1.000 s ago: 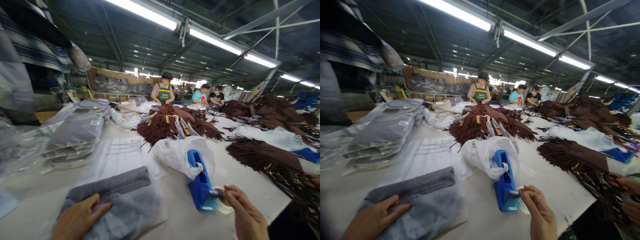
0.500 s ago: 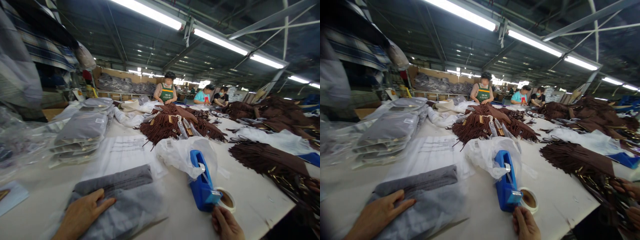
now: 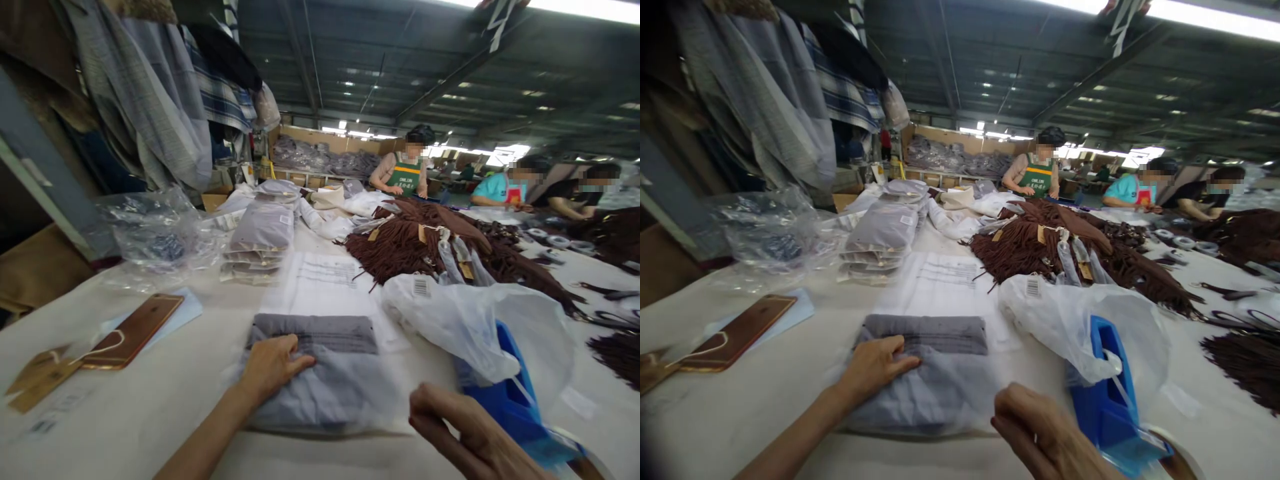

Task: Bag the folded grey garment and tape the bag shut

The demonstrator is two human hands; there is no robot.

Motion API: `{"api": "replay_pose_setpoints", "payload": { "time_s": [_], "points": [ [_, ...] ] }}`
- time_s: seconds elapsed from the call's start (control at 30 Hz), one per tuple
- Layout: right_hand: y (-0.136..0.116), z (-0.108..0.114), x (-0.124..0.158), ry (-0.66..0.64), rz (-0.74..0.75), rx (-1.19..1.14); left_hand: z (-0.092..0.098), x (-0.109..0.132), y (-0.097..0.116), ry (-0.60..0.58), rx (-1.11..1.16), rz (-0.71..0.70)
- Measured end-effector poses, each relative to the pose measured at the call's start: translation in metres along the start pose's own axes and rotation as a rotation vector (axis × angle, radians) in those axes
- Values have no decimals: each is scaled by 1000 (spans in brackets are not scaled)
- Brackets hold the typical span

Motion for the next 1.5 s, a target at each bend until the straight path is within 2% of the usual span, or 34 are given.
{"api": "replay_pose_setpoints", "payload": {
  "time_s": [0.07, 0.17, 0.27, 0.4, 0.6, 0.73, 0.87, 1.03, 1.2, 1.3, 1.37, 1.4, 1.5],
  "points": [
    [-13, 0, -34, -156, 70, -10, -1, 0, 0, 6, 13, -5],
    [-17, -10, -74, -362, 144, -18, -3, -1, 0, 25, 29, -14],
    [-12, -20, -99, -454, 146, -29, -5, -1, -1, 34, 35, -12],
    [-8, -23, -114, -494, 133, -15, -5, 0, -2, 21, 57, -15],
    [-13, -16, -119, -586, 68, -71, -8, -2, -4, 4, 99, -10],
    [-6, -25, -130, -617, 92, -19, -10, -2, -4, -3, 99, -5],
    [7, -41, -142, -546, 93, 91, -11, -2, -5, 2, 110, -6],
    [20, -54, -149, -464, -10, 164, -14, -2, -6, 12, 118, -11],
    [36, -48, -150, -250, -109, 290, -10, -3, -4, -17, 100, 23],
    [37, -45, -130, -87, -112, 356, -6, -4, -2, -25, 104, 28],
    [32, -51, -107, 133, -33, 374, -6, -4, -2, -22, 108, 24],
    [29, -58, -94, 263, 57, 370, -6, -4, -2, -20, 106, 23],
    [22, -90, -60, 560, 439, 394, -7, -4, -1, -19, 106, 29]
  ]
}}
Point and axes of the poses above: each hand's wrist, its own x-axis away from the middle knuckle, its own z-axis out of the back of the hand, y = z × x, the point moved 1 cm from there along -x, towards the middle knuckle, and after that the axes turned 14 degrees about y, right-handed, at the moved point
